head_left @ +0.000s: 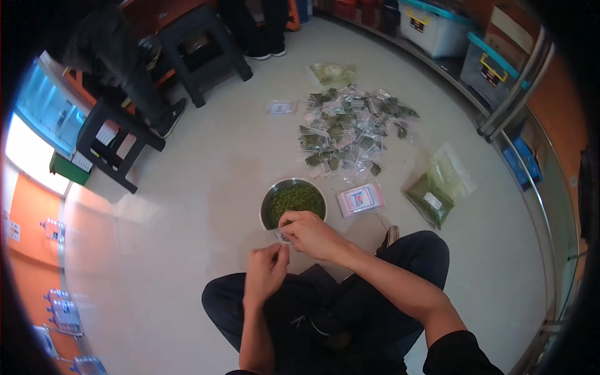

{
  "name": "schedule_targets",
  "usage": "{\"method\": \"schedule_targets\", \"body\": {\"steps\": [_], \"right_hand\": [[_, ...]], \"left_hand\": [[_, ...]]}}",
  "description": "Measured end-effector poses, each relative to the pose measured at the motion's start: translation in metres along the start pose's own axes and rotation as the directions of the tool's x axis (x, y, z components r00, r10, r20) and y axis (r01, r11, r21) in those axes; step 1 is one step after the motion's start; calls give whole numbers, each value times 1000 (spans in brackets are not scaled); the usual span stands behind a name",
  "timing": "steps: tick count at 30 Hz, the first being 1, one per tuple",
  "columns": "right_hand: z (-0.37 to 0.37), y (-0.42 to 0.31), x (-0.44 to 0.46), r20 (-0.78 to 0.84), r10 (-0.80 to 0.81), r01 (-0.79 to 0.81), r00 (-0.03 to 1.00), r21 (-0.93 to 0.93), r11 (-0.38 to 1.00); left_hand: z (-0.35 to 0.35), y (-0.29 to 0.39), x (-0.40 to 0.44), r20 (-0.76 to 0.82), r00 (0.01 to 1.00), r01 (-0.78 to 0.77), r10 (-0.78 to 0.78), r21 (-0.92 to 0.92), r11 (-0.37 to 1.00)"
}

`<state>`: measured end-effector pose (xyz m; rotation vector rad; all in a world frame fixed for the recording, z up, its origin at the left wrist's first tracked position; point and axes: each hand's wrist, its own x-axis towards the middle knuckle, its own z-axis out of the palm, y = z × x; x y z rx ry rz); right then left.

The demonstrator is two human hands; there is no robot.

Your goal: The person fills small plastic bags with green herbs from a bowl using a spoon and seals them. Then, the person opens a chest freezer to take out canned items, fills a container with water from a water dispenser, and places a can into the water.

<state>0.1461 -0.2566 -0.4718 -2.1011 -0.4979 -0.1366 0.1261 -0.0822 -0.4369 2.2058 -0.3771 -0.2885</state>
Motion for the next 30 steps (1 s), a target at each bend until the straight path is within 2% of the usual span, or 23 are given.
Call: {"method": "schedule_targets", "body": {"steps": [2, 3, 4, 5, 6, 7, 8, 9, 10, 12, 13, 14, 16, 17, 19, 20, 22, 23, 26, 30], "right_hand": [[-6, 1, 0, -50, 19, -18, 999, 19, 1000], [-12, 1, -1, -83, -16, 18, 996, 13, 1000], [-20, -2, -1, -98, 10, -6, 995, 47, 999], [-26, -8, -1, -114, 36, -26, 993, 85, 996], [-29, -10, 0, -126, 59, -43, 990, 127, 991], [-28, -7, 2, -120, 25, -9, 992, 130, 991], [-29, -9, 2, -125, 32, -13, 992, 150, 989], [-30, -12, 3, -131, 34, -11, 991, 170, 985], [-31, -14, 5, -137, 31, -5, 990, 186, 983], [-24, -7, -2, -196, -34, 56, 980, 103, 993], [-23, -6, 2, -211, -112, 128, 971, 61, 990], [-24, -7, 2, -192, -109, 124, 975, 71, 990], [-22, -10, -1, -137, -145, 153, 980, 52, 987], [-20, -14, 0, -116, -167, 170, 979, 15, 985], [-23, -32, 1, -5, -101, 101, 995, 66, 993], [-21, -36, 0, -48, -139, 143, 989, 72, 987], [-16, -42, -8, -133, -181, 193, 975, 84, 978], [-17, -41, -10, -148, -159, 169, 976, 63, 984], [-8, -27, -12, -189, -55, 82, 980, 135, 988], [3, -18, -14, -145, 83, -47, 986, 236, 971]], "left_hand": [[-25, -9, -25, -183, 980, -62, 83, 119, 991], [-38, -11, -43, -411, 908, 163, -85, 158, 974], [-59, -46, -57, -514, 858, 113, 14, 215, 970], [-71, -77, -80, -570, 819, 239, 69, 447, 862], [-75, -113, -108, -578, 815, 385, 47, 599, 702], [-77, -138, -131, -535, 768, 569, -351, 318, 758], [-72, -136, -147, -332, 776, 486, -537, -228, 843], [-56, -131, -163, -435, 719, 514, -542, -191, 836], [-49, -120, -172, -442, 754, 441, -487, -209, 873], [-55, -114, -187, -474, 837, 325, -273, 30, 945], [-55, -73, -177, -504, 859, 202, -86, 181, 962], [-49, -34, -157, -523, 846, 96, 104, 342, 935], [-31, 4, -118, -525, 822, -68, 221, 295, 953], [-26, 16, -93, -470, 826, -140, 310, 362, 922], [-19, 27, -48, -352, 809, -255, 471, 511, 821], [-13, 27, -29, -296, 786, -297, 543, 590, 751], [-4, 7, -6, -214, 790, -343, 574, 623, 703], [1, 0, 4, -164, 795, -367, 584, 636, 678], [5, -5, 16, -189, 711, -393, 678, 692, 606], [14, 8, 21, -277, 639, -384, 717, 693, 610]]}}
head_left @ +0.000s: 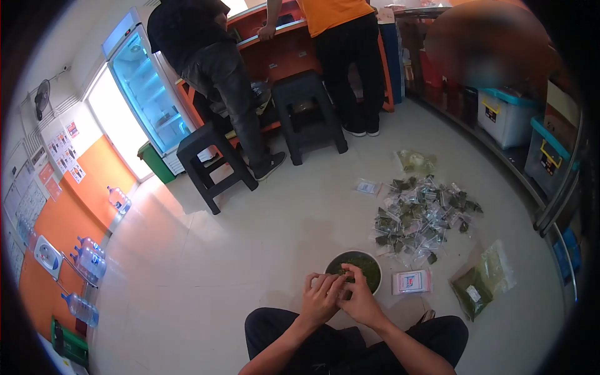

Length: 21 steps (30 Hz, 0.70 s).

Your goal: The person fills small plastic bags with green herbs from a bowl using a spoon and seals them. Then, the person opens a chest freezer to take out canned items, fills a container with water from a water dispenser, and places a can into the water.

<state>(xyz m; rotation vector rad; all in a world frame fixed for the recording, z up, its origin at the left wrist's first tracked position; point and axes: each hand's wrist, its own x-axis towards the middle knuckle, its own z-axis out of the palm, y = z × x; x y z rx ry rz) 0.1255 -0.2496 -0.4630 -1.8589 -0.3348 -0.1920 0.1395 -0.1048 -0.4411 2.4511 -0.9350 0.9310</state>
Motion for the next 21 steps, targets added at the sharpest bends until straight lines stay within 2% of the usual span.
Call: {"method": "schedule_targets", "body": {"steps": [2, 5, 7, 8, 10, 11, 12, 13, 14, 15, 17, 20, 21], "right_hand": [[-2, -3, -2, 10, 67, -66, 998, -16, 998], [0, 18, 0, 42, 50, -51, 998, 26, 998], [1, 36, 12, 10, -56, 55, 998, 71, 996], [-1, 45, 11, 1, -80, 79, 997, 94, 992], [-42, 13, 21, 43, 25, -31, 999, 132, 991], [-59, 9, 29, 16, 189, -190, 982, 110, 976], [-68, 13, 28, -14, 355, -353, 935, 86, 932], [-73, 31, 23, -43, 360, -360, 932, -222, 906], [-75, 50, 18, -60, 332, -315, 941, -512, 799], [-70, 66, 8, 6, 445, -359, 896, -581, 731], [-59, 91, 0, 106, 636, -388, 764, -712, 585], [-47, 109, 0, 138, 661, -399, 738, -701, 591], [-47, 105, 4, 163, 708, -489, 687, -616, 617]], "left_hand": [[3, 0, 4, -42, 999, -23, 23, -4, 1000], [19, -15, -5, -41, 993, -109, 108, -28, 994], [23, -25, -7, 51, 996, -75, 77, -39, 996], [26, -33, -6, 80, 996, -36, 34, 23, 999], [26, -52, 3, 138, 983, 110, -117, 60, 992], [34, -73, 2, 161, 961, 226, -224, 9, 974], [47, -94, -3, 30, 954, 300, -300, -2, 954], [49, -103, -1, 87, 841, 541, -534, -127, 832], [62, -125, -16, 108, 775, 631, -623, -197, 750], [75, -146, -34, 162, 706, 707, -690, -233, 668], [90, -158, -44, 297, 607, 794, -737, -194, 576], [99, -149, -40, 499, 489, 869, -716, -203, 452], [103, -146, -38, 558, 458, 885, -691, -219, 410]]}}
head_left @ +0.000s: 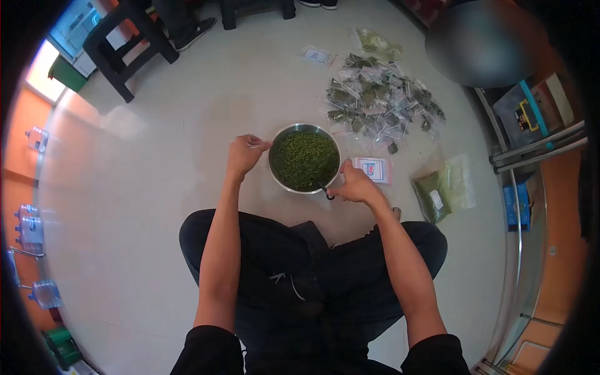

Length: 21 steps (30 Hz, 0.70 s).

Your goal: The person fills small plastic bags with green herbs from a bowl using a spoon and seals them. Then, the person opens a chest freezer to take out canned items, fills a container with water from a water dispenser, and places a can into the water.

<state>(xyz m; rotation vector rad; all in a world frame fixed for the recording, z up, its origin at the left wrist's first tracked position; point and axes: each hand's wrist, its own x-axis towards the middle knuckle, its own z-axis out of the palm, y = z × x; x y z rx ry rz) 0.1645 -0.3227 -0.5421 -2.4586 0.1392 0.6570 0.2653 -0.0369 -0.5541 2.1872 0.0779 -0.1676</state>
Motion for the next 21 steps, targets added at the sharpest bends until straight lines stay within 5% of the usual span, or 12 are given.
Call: {"method": "schedule_targets", "body": {"steps": [2, 5, 11, 17, 21], "right_hand": [[-5, -7, -3, 144, 57, -90, 988, 236, 968], [-6, -11, -6, 164, 26, -73, 986, 285, 956], [-9, -31, -12, 73, -96, 23, 993, 666, 746], [-11, -51, -15, -54, -165, 144, 985, 785, 603], [-11, -72, -13, -247, -215, 326, 945, 656, 680]], "left_hand": [[9, -9, 5, 59, 998, -17, 17, -3, 1000], [12, -5, 2, 112, 994, -15, 18, -28, 999], [8, 0, 4, 162, 987, 24, -13, -63, 998], [6, 2, 4, 157, 986, 56, -49, -39, 998], [11, -4, 7, 118, 993, 38, -30, -69, 997]]}}
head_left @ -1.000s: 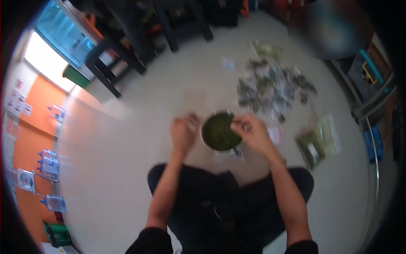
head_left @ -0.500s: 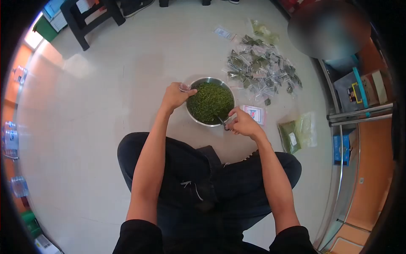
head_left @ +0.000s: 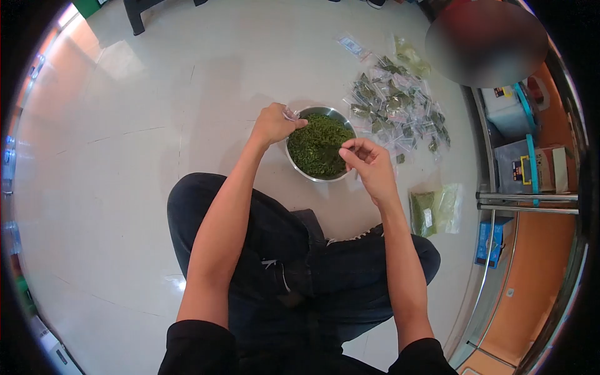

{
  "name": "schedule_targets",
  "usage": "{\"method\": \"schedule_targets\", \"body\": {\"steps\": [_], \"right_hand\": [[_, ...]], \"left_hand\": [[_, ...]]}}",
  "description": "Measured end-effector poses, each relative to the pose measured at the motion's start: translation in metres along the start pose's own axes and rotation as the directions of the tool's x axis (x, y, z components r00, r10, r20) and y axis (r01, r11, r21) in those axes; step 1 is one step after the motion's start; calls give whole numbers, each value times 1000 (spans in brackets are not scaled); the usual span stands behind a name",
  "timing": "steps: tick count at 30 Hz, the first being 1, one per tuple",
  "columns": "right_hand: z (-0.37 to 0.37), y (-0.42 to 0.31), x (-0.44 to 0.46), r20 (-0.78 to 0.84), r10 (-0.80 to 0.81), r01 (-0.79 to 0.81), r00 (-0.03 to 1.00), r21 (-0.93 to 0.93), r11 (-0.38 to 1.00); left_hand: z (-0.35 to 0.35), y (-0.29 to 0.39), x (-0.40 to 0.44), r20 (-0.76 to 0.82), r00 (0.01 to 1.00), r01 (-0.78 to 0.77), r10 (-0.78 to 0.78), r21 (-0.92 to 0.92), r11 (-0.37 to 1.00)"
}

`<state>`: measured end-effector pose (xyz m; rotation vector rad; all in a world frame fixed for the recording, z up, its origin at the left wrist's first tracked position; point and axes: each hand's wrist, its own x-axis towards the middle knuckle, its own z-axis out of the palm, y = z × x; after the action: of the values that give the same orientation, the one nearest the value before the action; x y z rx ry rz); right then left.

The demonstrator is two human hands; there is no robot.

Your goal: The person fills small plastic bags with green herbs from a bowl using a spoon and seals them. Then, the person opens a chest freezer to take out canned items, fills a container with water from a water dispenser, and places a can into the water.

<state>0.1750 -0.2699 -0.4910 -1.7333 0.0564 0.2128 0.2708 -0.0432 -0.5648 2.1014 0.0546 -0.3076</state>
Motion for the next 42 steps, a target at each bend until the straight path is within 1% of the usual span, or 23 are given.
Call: {"method": "schedule_targets", "body": {"steps": [2, 5, 8, 11, 14, 17, 20, 23, 25, 26, 28, 29, 31, 35, 37, 38, 40, 42], "right_hand": [[8, 1, 8, -45, -83, 79, 996, -87, 993], [21, 16, 24, -66, -252, 223, 965, -297, 929], [24, 9, 28, -14, -347, 302, 938, -462, 834], [20, -8, 24, -48, -422, 334, 905, -534, 777], [16, -25, 16, -51, -426, 336, 903, -533, 777], [4, -20, 19, -76, -428, 337, 900, -500, 798], [-7, -32, 18, -90, -338, 263, 937, -455, 851], [-22, -37, 18, -35, -375, 316, 926, -469, 825], [-29, -37, 16, -20, -335, 282, 942, -494, 822], [-31, -36, 15, -13, -314, 265, 949, -507, 820], [-34, -25, 16, -61, -282, 241, 957, -370, 897], [-34, -17, 18, -82, -262, 228, 962, -293, 929], [-38, -3, 24, -58, -239, 221, 969, -228, 948], [-39, 3, 31, -56, -207, 197, 977, -151, 969], [-43, 1, 33, -106, -212, 196, 971, -146, 970], [-46, 0, 34, -131, -213, 194, 968, -142, 971], [-55, -2, 35, -167, -159, 157, 973, -26, 987], [-65, -4, 36, -212, -111, 126, 971, 57, 990]], "left_hand": [[0, 1, 0, -7, 1000, 8, -8, 0, 1000], [0, 3, -1, 1, 1000, 18, -18, 12, 1000], [-1, 4, -3, 12, 1000, 26, -26, 8, 1000], [-4, 5, -2, 2, 999, 46, -46, -19, 999], [-2, 4, 0, -6, 999, 44, -45, -34, 998], [-4, 5, -1, 0, 999, 45, -45, -29, 999], [-5, 6, -2, 0, 999, 43, -43, -32, 999], [-4, 6, -1, -10, 998, 57, -57, -20, 998], [-2, 4, 1, -37, 998, 49, -50, -15, 999], [-1, 3, 2, -21, 999, 50, -50, -16, 999], [-3, 5, 1, 5, 999, 52, -51, -14, 999], [-3, 5, 0, -10, 999, 45, -45, -13, 999], [-3, 6, -2, -36, 999, 34, -34, -4, 999], [-3, 9, -3, -20, 999, 27, -27, 9, 1000], [-3, 4, 0, -4, 1000, 2, -2, 15, 1000], [-3, 2, 1, -24, 1000, 4, -4, 26, 1000], [-2, 4, 1, -56, 998, 2, 1, 46, 999], [-3, 7, -3, -82, 991, -93, 104, 130, 987]]}}
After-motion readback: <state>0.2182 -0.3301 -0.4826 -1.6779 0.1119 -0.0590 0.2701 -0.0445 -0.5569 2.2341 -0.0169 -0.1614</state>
